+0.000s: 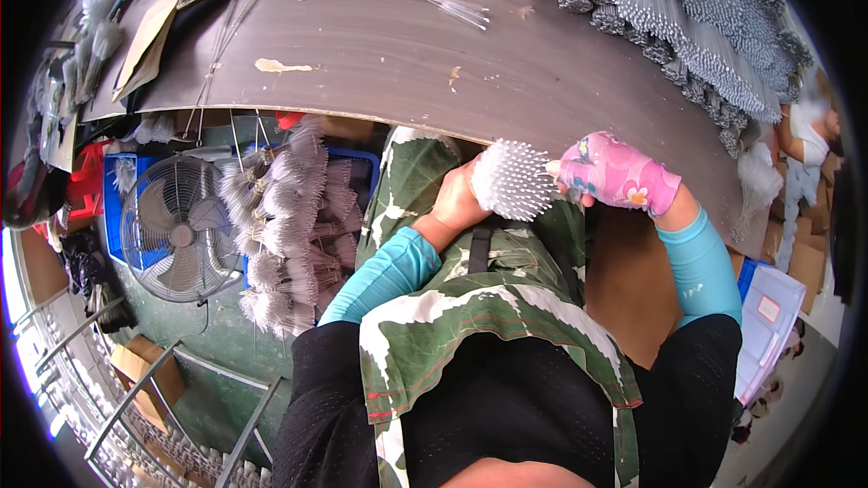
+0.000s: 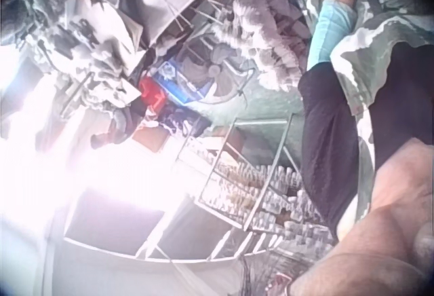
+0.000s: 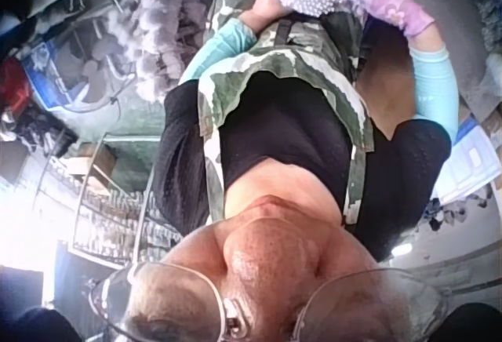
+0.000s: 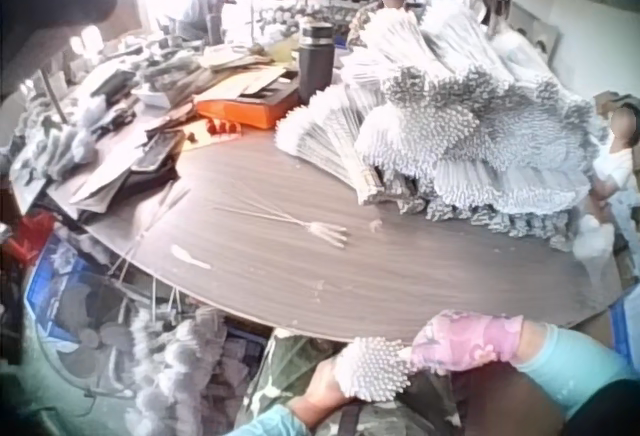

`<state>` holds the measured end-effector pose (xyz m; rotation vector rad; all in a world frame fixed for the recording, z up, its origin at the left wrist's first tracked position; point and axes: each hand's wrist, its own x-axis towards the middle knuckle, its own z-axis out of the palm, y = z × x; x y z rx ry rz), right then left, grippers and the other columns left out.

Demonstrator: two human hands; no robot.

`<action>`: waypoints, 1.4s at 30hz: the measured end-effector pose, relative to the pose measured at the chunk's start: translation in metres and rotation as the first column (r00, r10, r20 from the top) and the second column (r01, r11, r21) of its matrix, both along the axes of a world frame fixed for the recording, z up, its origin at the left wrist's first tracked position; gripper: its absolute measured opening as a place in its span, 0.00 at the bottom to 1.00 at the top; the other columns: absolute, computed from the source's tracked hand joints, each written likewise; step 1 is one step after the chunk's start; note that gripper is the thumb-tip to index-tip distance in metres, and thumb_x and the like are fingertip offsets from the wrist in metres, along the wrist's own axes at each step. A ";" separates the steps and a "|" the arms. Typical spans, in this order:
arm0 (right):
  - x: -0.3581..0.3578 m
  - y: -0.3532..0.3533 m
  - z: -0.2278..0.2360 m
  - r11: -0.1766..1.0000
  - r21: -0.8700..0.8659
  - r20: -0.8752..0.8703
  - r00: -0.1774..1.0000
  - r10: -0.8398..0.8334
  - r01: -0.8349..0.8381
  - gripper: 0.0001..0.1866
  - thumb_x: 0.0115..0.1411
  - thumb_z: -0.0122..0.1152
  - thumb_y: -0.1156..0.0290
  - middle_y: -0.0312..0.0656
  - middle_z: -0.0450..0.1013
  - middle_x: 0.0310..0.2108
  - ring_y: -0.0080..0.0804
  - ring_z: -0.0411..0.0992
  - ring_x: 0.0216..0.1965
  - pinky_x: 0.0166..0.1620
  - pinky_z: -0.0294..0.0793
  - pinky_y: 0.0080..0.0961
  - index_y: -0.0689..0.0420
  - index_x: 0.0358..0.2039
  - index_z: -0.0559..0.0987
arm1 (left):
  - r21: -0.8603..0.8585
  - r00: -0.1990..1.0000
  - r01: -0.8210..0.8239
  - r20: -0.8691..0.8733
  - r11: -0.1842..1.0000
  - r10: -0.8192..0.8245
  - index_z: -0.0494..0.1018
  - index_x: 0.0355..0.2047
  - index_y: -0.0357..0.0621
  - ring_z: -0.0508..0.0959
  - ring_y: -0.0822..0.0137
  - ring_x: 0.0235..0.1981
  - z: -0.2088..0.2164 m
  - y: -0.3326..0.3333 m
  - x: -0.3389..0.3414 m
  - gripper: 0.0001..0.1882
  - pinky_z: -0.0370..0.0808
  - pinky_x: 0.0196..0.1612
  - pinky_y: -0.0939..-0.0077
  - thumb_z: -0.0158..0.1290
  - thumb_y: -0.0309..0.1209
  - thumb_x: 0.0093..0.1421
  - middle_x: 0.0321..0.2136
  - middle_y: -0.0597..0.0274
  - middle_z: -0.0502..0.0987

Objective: Assembling wire-core brushes by threading metal rods through white bristle bundles and securing them.

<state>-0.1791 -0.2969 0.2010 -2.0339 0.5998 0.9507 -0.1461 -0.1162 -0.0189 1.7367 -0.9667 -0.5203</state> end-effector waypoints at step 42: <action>-0.009 -0.013 0.011 0.989 0.115 -0.012 0.996 -0.092 0.093 0.23 0.58 0.54 0.52 0.32 0.68 0.14 0.16 0.63 0.14 0.20 0.60 0.17 0.60 0.20 0.77 | 0.058 0.999 0.033 0.025 0.998 -0.034 0.70 0.45 0.46 0.75 0.51 0.41 0.003 0.002 0.005 0.23 0.73 0.42 0.66 0.58 0.32 0.46 0.40 0.50 0.75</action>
